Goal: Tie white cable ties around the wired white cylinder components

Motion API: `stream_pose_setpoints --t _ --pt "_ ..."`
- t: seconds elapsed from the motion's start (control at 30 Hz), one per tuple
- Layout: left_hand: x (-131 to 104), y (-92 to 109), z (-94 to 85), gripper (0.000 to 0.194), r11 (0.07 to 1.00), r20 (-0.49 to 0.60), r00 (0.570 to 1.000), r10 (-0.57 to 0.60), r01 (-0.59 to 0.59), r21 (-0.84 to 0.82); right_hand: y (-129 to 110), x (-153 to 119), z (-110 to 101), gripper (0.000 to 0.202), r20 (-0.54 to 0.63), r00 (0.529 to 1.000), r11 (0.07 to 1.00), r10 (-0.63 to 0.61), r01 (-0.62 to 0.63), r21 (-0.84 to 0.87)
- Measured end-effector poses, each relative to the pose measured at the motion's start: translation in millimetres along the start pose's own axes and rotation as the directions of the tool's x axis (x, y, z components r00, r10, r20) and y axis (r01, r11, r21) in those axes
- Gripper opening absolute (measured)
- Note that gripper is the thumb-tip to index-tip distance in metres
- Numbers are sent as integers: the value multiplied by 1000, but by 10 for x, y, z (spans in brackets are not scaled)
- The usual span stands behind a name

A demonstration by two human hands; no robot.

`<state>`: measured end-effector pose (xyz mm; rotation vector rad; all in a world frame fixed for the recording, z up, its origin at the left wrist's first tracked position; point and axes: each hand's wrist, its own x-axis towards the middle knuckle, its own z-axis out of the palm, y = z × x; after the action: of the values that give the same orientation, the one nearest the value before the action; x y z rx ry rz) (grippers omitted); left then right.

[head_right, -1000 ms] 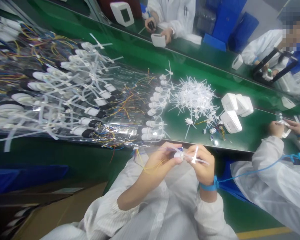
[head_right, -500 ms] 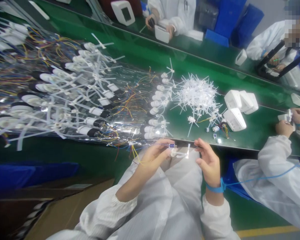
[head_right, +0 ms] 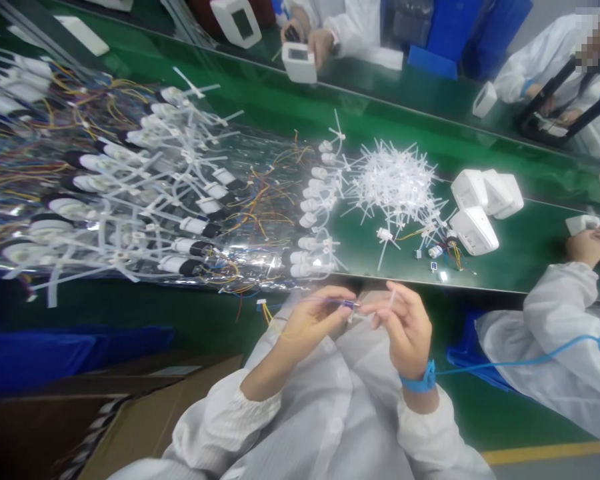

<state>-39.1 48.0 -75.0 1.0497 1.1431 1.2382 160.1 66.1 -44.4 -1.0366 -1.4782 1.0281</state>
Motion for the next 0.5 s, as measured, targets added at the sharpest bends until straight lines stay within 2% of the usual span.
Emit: stream_pose_setpoints --t 0.07,0.2,0.4,0.5 --pt "-16 -9 10 25 999 23 1000 -17 18 -27 19 -17 -17 24 38 999 999 -8 7 42" --pt "-35 -41 39 20 998 27 1000 -11 12 -55 29 -9 -71 23 153 987 998 -48 42 45" --pt "-48 -53 62 15 995 -43 999 6 -10 -96 -6 -9 -49 16 219 973 997 68 -58 -53" --pt "-46 -33 76 18 993 -53 998 27 -33 -110 -24 -24 -16 13 207 975 991 79 -56 -118"
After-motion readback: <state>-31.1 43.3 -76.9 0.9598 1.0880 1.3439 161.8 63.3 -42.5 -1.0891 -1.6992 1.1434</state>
